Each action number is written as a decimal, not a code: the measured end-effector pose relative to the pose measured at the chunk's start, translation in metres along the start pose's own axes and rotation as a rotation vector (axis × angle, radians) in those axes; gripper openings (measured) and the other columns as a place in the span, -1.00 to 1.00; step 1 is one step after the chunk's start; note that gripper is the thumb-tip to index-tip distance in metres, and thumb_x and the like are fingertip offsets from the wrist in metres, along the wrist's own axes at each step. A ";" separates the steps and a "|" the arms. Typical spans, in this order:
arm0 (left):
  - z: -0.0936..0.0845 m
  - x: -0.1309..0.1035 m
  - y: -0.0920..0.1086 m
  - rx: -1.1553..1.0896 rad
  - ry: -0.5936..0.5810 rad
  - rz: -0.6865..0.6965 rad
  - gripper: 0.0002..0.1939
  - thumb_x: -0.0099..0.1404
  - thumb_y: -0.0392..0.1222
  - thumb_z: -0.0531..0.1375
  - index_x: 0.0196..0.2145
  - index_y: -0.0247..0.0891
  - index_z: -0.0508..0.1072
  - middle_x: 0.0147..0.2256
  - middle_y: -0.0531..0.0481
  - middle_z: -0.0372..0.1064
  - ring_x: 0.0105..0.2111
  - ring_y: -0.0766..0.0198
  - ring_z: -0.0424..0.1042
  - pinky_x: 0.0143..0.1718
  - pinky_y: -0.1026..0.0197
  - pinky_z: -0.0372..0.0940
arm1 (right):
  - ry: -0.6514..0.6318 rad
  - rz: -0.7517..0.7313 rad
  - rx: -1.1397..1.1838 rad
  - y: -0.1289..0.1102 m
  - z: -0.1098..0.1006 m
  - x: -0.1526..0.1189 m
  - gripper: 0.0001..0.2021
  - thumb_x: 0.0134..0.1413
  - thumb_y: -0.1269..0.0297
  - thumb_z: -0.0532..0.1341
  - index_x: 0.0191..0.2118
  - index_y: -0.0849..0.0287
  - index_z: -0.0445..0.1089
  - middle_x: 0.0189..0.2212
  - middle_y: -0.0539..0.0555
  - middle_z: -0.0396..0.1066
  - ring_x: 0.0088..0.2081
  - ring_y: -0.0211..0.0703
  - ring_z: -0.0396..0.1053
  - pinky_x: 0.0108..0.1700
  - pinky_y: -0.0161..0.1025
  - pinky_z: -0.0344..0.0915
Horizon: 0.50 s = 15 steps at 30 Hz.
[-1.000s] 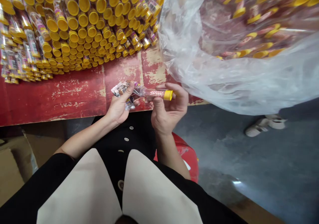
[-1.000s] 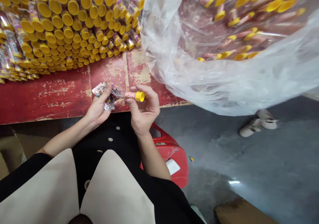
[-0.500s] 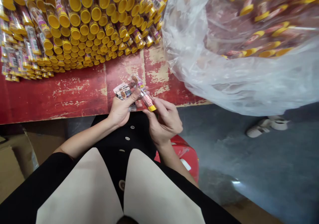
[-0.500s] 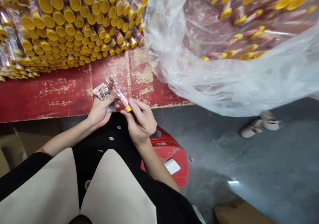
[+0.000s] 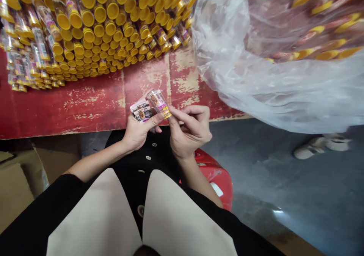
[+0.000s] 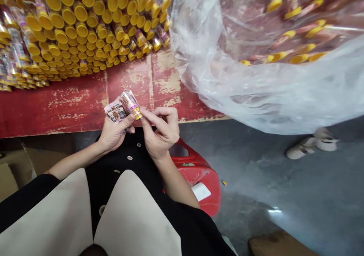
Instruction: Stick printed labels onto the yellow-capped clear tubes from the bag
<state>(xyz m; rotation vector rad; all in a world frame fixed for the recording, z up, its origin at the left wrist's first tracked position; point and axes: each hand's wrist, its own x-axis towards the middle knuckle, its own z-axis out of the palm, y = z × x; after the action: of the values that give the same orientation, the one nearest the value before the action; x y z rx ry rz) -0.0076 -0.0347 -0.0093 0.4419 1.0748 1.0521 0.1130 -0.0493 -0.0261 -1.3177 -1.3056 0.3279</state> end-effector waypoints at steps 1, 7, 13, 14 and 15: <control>-0.002 0.000 0.001 0.000 0.005 0.023 -0.54 -0.06 0.01 0.53 -0.31 -0.28 0.50 -0.44 0.11 0.46 -0.61 0.47 0.37 -0.61 0.37 0.28 | 0.000 0.000 0.008 -0.001 0.002 0.000 -0.72 0.11 0.40 0.37 -0.07 -0.08 0.60 -0.34 -0.02 0.29 -0.35 -0.35 0.31 -0.37 -0.30 0.27; -0.007 -0.001 0.005 -0.031 -0.003 0.075 -0.47 -0.02 -0.05 0.52 -0.10 -0.17 0.50 -0.33 0.13 0.49 -0.59 0.47 0.36 -0.60 0.35 0.32 | 0.020 -0.043 -0.029 -0.002 0.018 -0.001 -0.79 0.12 0.37 0.38 -0.13 -0.02 0.62 -0.37 -0.02 0.29 -0.36 -0.34 0.32 -0.38 -0.30 0.29; -0.029 -0.003 0.039 0.006 0.130 0.198 -0.50 -0.06 -0.10 0.54 -0.15 -0.21 0.56 -0.34 0.05 0.53 -0.51 0.36 0.45 -0.61 0.35 0.27 | -0.113 0.047 0.085 -0.003 0.024 -0.005 -0.65 0.09 0.35 0.38 0.02 0.02 0.55 -0.18 0.07 0.38 -0.31 -0.29 0.44 -0.30 -0.24 0.47; -0.039 -0.002 0.058 0.041 0.193 0.268 -0.47 -0.07 -0.13 0.54 -0.11 -0.17 0.57 -0.27 0.01 0.56 -0.41 0.29 0.51 -0.57 0.34 0.30 | -0.130 0.070 0.116 -0.002 0.022 -0.007 -0.60 0.08 0.36 0.39 0.07 0.03 0.53 -0.14 0.09 0.38 -0.32 -0.29 0.45 -0.30 -0.23 0.49; -0.053 0.000 0.081 0.076 0.281 0.351 -0.42 -0.10 -0.16 0.55 -0.07 -0.14 0.57 -0.20 -0.02 0.58 -0.28 0.20 0.56 -0.50 0.32 0.35 | -0.136 0.087 0.143 0.000 0.021 -0.010 -0.57 0.06 0.37 0.39 0.09 0.03 0.52 -0.12 0.10 0.37 -0.33 -0.30 0.45 -0.31 -0.24 0.49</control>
<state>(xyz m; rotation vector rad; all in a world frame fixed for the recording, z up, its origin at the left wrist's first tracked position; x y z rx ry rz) -0.0922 -0.0060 0.0264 0.5693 1.3194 1.4177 0.0929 -0.0463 -0.0365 -1.2500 -1.3144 0.5695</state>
